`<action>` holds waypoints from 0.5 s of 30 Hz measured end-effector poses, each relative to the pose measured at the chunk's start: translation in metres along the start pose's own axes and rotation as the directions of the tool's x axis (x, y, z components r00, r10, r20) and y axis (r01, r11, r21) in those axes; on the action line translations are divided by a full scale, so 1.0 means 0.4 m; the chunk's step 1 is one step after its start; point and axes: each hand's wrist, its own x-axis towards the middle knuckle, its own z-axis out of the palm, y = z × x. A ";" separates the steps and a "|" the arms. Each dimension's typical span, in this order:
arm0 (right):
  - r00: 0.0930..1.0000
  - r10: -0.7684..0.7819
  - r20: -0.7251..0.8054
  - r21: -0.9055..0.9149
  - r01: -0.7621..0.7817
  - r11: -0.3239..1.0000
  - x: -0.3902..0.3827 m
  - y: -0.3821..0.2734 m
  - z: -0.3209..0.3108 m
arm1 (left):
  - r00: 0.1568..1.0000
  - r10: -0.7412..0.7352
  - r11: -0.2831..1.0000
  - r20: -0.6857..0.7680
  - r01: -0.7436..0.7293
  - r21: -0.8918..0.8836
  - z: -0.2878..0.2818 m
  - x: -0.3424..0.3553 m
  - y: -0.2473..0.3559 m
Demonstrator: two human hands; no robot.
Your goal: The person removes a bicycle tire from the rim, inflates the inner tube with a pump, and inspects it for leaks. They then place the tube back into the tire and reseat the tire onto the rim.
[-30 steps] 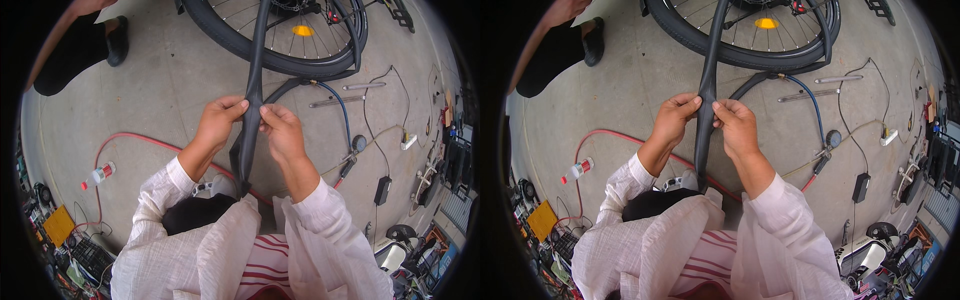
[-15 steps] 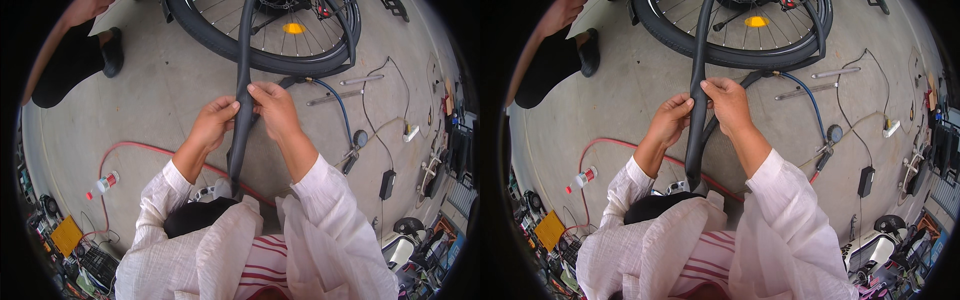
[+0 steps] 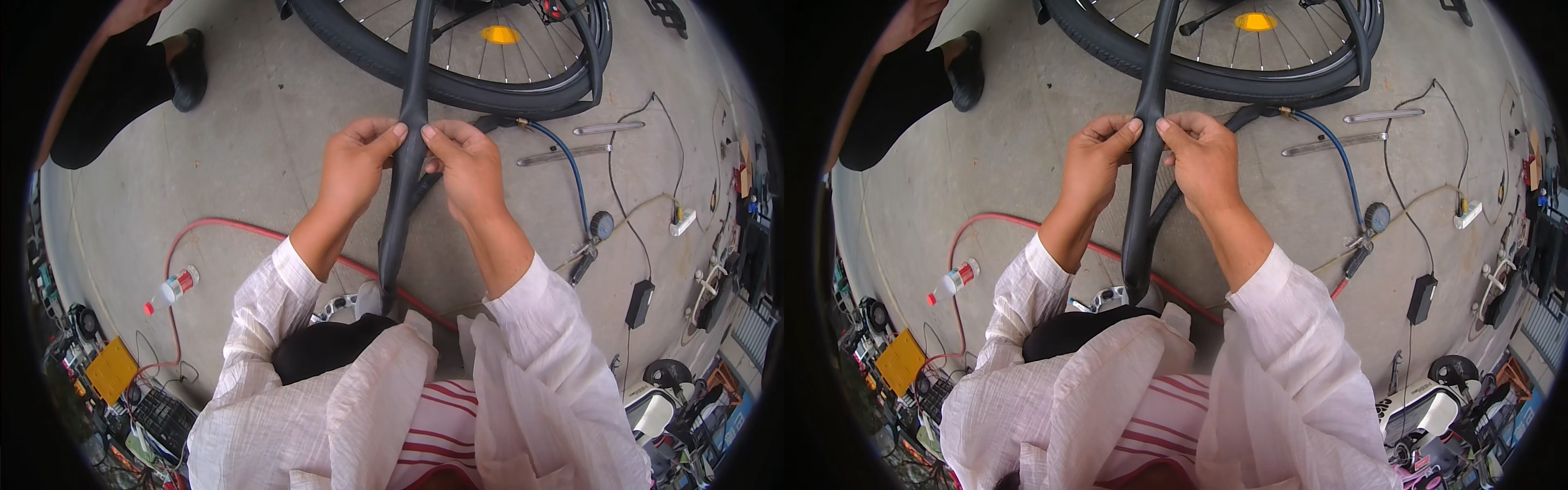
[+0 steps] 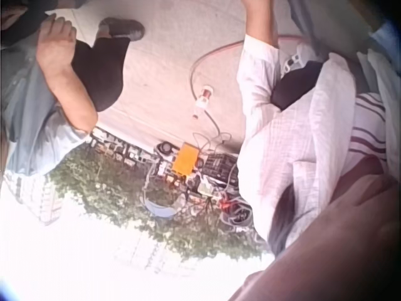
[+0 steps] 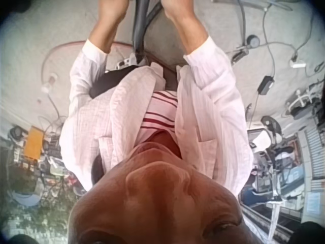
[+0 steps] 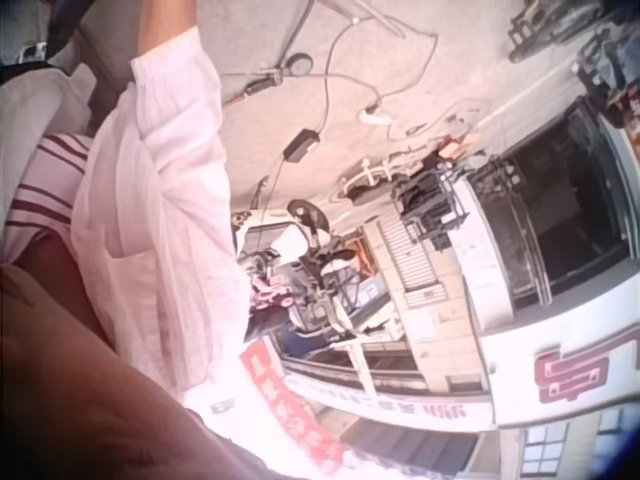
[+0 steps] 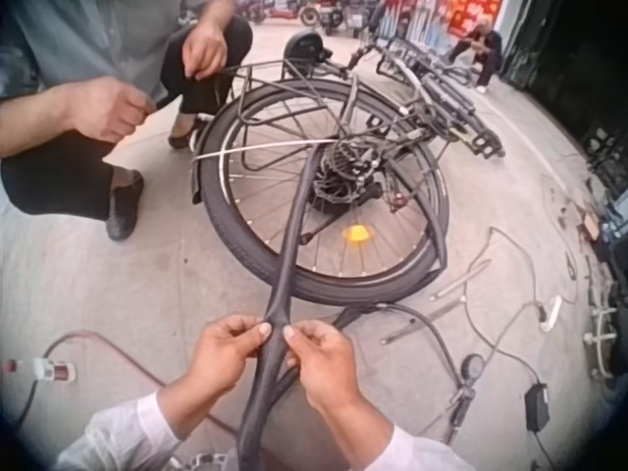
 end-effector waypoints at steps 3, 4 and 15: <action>1.000 0.009 0.004 0.069 -0.009 0.998 -0.002 0.010 -0.001 | 0.999 -0.042 0.998 0.010 0.042 -0.046 -0.004 -0.001 -0.004; 1.000 0.015 0.013 0.092 -0.017 0.996 -0.001 0.014 -0.004 | 0.998 -0.057 0.997 0.018 0.058 -0.047 -0.006 -0.001 -0.006; 0.983 0.146 0.109 0.184 -0.165 0.969 -0.009 0.000 -0.011 | 0.986 -0.153 0.982 0.071 0.160 -0.101 -0.020 0.000 0.004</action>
